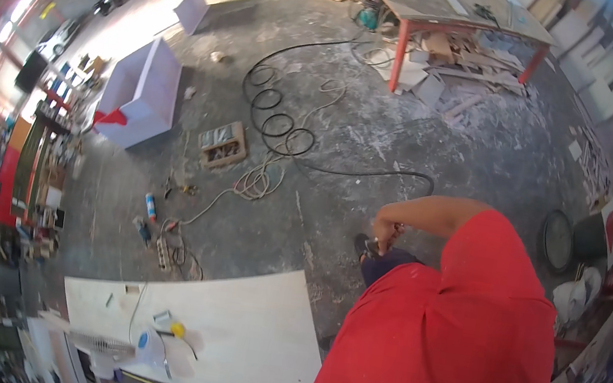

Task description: The person uses a power tool to rout a recessed handle slot into a white wooden panel, then cleans the area using a cloth and an air compressor nozzle, and finally installs a silver metal handle into the prepared slot.

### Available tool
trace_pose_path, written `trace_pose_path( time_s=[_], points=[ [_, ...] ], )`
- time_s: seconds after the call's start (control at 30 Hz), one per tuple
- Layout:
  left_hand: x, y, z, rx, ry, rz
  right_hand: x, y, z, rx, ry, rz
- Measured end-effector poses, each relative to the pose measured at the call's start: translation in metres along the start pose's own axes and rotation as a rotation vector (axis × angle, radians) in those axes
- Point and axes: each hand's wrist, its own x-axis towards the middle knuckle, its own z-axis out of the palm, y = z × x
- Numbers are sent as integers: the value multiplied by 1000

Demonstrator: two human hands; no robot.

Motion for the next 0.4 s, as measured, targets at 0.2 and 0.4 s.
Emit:
trace_pose_path(
  time_s=[0.2,0.4],
  points=[
    [20,158,66,83,-41,150,-2,170,-17,6,772,107],
    [5,348,184,555,-176,397,56,164,-56,319,840,-301]
  ],
)
